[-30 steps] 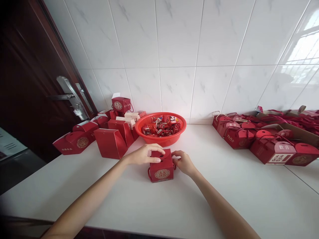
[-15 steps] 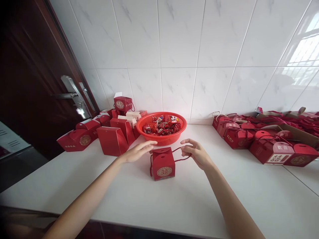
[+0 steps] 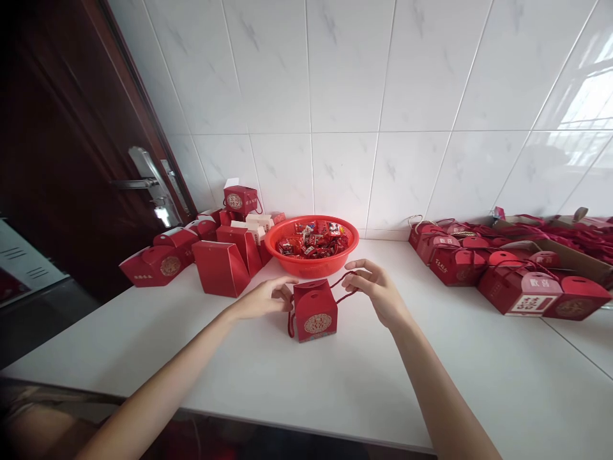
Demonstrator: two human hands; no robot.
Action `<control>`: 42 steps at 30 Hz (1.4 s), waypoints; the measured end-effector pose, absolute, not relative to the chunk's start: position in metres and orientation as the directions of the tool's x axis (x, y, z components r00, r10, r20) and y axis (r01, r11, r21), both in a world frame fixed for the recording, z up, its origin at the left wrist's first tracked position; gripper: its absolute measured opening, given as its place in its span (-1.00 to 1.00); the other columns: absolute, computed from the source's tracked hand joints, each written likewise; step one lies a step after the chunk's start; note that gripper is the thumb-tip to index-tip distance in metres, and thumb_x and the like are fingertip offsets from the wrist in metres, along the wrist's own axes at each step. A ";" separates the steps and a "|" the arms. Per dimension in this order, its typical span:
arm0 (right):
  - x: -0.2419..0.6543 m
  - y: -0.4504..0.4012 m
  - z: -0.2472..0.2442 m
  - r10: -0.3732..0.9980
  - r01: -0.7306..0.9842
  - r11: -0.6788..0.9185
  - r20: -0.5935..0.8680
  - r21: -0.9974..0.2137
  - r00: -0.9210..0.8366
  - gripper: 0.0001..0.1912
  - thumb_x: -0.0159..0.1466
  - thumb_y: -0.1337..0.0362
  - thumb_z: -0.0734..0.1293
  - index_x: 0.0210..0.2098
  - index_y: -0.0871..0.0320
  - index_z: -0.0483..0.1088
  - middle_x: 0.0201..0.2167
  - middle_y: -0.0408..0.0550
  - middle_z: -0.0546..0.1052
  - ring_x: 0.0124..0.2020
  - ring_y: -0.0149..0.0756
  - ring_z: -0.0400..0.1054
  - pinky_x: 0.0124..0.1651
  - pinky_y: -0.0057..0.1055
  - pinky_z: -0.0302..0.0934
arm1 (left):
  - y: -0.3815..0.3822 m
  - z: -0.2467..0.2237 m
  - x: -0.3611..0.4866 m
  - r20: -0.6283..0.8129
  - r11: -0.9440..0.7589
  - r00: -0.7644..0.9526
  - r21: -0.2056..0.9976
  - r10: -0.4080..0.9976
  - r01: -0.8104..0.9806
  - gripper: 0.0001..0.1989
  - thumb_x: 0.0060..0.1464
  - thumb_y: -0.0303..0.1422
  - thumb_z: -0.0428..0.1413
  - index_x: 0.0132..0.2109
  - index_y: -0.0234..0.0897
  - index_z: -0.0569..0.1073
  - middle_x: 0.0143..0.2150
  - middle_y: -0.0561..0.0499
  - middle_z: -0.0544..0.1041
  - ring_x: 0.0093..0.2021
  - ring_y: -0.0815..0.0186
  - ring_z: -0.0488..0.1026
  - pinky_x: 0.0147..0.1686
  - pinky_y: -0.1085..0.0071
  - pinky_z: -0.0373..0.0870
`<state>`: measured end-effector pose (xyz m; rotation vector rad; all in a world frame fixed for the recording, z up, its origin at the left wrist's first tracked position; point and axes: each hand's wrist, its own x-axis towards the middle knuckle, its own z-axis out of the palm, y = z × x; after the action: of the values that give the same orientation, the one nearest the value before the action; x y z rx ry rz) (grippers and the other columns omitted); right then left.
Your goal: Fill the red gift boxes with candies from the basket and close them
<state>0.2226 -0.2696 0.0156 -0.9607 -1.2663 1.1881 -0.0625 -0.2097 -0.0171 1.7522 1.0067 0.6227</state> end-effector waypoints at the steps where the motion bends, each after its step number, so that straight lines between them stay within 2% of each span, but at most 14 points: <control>1: 0.222 -0.269 0.017 0.982 -0.111 0.170 0.178 -0.979 -0.069 -0.61 0.05 0.06 0.57 -0.24 0.11 0.47 -0.47 -0.11 0.55 -0.37 -0.30 0.35 -0.16 -0.27 0.26 | -0.210 -0.017 -0.060 -0.035 -0.159 0.501 0.927 0.865 0.340 -0.38 -0.20 -0.40 0.30 0.10 -0.28 0.45 -0.32 0.06 0.54 -0.22 0.21 0.53 -0.09 0.25 0.44; 5: 0.222 -0.270 0.026 0.984 -0.089 0.168 0.172 -0.982 -0.040 -0.58 0.00 0.04 0.58 -0.27 0.11 0.46 -0.46 -0.09 0.56 -0.35 -0.28 0.38 -0.12 -0.24 0.30 | -0.210 -0.002 -0.057 -0.124 0.002 0.446 0.965 0.886 0.263 -0.50 -0.20 -0.49 0.23 0.00 -0.28 0.49 -0.45 0.12 0.50 -0.35 0.31 0.50 -0.16 0.30 0.43; 10: 0.227 -0.272 0.043 0.981 0.009 0.189 0.189 -0.982 -0.043 -0.57 -0.02 0.00 0.56 -0.27 0.10 0.46 -0.34 -0.02 0.61 -0.29 -0.21 0.46 -0.07 -0.19 0.34 | -0.209 0.038 -0.067 -0.229 0.284 0.466 0.958 0.854 -0.051 -0.69 -0.06 -0.50 0.20 -0.09 -0.32 0.51 -0.50 0.14 0.44 -0.55 0.46 0.36 -0.38 0.43 0.37; 12: 0.227 -0.272 0.051 0.977 0.043 0.211 0.209 -0.976 -0.050 -0.58 0.01 0.00 0.55 -0.27 0.10 0.46 -0.32 -0.01 0.62 -0.27 -0.20 0.47 -0.08 -0.19 0.35 | -0.212 0.054 -0.066 -0.244 0.355 0.509 0.926 0.825 -0.131 -0.73 0.02 -0.47 0.20 -0.08 -0.33 0.51 -0.44 0.07 0.50 -0.50 0.44 0.42 -0.37 0.44 0.40; 15: 0.221 -0.272 0.065 0.969 0.110 0.243 0.236 -0.964 -0.077 -0.62 0.05 0.03 0.52 -0.26 0.12 0.47 -0.34 -0.01 0.62 -0.25 -0.19 0.49 -0.07 -0.19 0.35 | -0.221 0.071 -0.053 -0.208 0.385 0.549 0.894 0.810 -0.230 -0.74 0.10 -0.44 0.18 -0.03 -0.35 0.50 -0.24 -0.10 0.61 -0.27 0.30 0.58 -0.18 0.34 0.51; 18: 0.211 -0.273 0.078 0.961 0.202 0.266 0.243 -0.942 -0.132 -0.70 0.09 0.09 0.49 -0.27 0.13 0.48 -0.38 -0.03 0.62 -0.26 -0.18 0.49 -0.09 -0.20 0.34 | -0.231 0.085 -0.031 -0.144 0.352 0.586 0.900 0.797 -0.256 -0.75 0.15 -0.42 0.16 -0.02 -0.36 0.49 -0.12 -0.18 0.62 -0.08 0.19 0.60 0.02 0.21 0.51; 23: 0.197 -0.271 0.088 0.962 0.347 0.271 0.244 -0.898 -0.121 -0.78 0.11 0.18 0.43 -0.26 0.12 0.48 -0.52 -0.13 0.53 -0.43 -0.28 0.40 -0.34 -0.33 0.24 | -0.238 0.099 0.000 -0.098 0.285 0.643 0.939 0.760 -0.193 -0.82 0.14 -0.42 0.17 -0.09 -0.34 0.51 -0.11 -0.15 0.61 -0.02 0.22 0.56 0.18 0.12 0.41; 28: 0.190 -0.265 0.084 0.953 0.485 0.277 0.300 -0.829 -0.031 -0.91 0.09 0.27 0.41 -0.38 0.10 0.45 -0.62 -0.22 0.37 -0.55 -0.39 0.21 -0.49 -0.41 0.06 | -0.235 0.105 0.020 -0.071 0.251 0.651 0.950 0.756 -0.188 -0.89 0.12 -0.41 0.13 -0.20 -0.32 0.50 -0.14 -0.13 0.58 -0.11 0.25 0.55 0.09 0.16 0.46; 31: 0.190 -0.262 0.079 0.933 0.563 0.289 0.360 -0.774 0.017 -0.91 0.05 0.35 0.39 -0.41 0.08 0.42 -0.60 -0.22 0.37 -0.54 -0.38 0.22 -0.50 -0.42 0.04 | -0.235 0.106 0.029 -0.061 0.257 0.650 0.943 0.757 -0.210 -0.91 0.09 -0.41 0.13 -0.23 -0.32 0.49 -0.21 -0.10 0.56 -0.20 0.29 0.53 0.01 0.23 0.48; 34: 0.193 -0.259 0.075 0.907 0.597 0.330 0.421 -0.731 0.015 -0.89 0.02 0.38 0.36 -0.44 0.07 0.39 -0.57 -0.20 0.42 -0.50 -0.35 0.27 -0.47 -0.43 0.07 | -0.236 0.104 0.033 -0.052 0.226 0.647 0.956 0.761 -0.189 -0.91 0.05 -0.41 0.16 -0.24 -0.31 0.49 -0.19 -0.10 0.57 -0.16 0.26 0.53 -0.01 0.23 0.48; 36: 0.194 -0.258 0.073 0.911 0.596 0.325 0.412 -0.734 0.011 -0.89 0.02 0.38 0.36 -0.42 0.08 0.41 -0.55 -0.18 0.44 -0.48 -0.33 0.29 -0.44 -0.42 0.10 | -0.237 0.098 0.034 -0.048 0.142 0.637 0.985 0.769 -0.097 -0.85 0.04 -0.38 0.19 -0.20 -0.30 0.50 -0.11 -0.12 0.59 -0.06 0.20 0.53 0.01 0.21 0.47; 38: 0.195 -0.257 0.072 0.928 0.583 0.282 0.371 -0.762 0.036 -0.85 0.01 0.38 0.35 -0.38 0.09 0.45 -0.51 -0.15 0.46 -0.46 -0.31 0.31 -0.42 -0.40 0.13 | -0.238 0.088 0.033 -0.008 -0.023 0.573 0.999 0.820 0.046 -0.71 0.00 -0.36 0.24 -0.09 -0.27 0.50 -0.03 -0.12 0.58 0.02 0.14 0.51 0.04 0.18 0.44; 40: 0.196 -0.256 0.071 0.939 0.565 0.235 0.335 -0.791 0.080 -0.80 0.00 0.38 0.34 -0.35 0.09 0.47 -0.50 -0.14 0.46 -0.45 -0.29 0.33 -0.40 -0.38 0.16 | -0.238 0.074 0.033 0.122 -0.243 0.467 0.947 0.876 0.210 -0.55 -0.04 -0.38 0.28 0.04 -0.23 0.45 0.07 -0.12 0.55 0.10 0.09 0.47 0.09 0.16 0.41; 42: 0.197 -0.254 0.069 0.943 0.543 0.205 0.312 -0.815 0.113 -0.78 -0.01 0.39 0.32 -0.34 0.09 0.48 -0.50 -0.14 0.45 -0.45 -0.27 0.35 -0.39 -0.36 0.19 | -0.237 0.058 0.032 0.273 -0.416 0.386 0.836 0.881 0.358 -0.47 -0.04 -0.39 0.30 0.11 -0.23 0.42 0.15 -0.15 0.50 0.18 0.04 0.40 0.15 0.14 0.36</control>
<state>0.1974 -0.2543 0.0693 -1.4581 -1.5504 0.5423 0.0317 -0.2367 0.0579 1.9539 1.0628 0.9627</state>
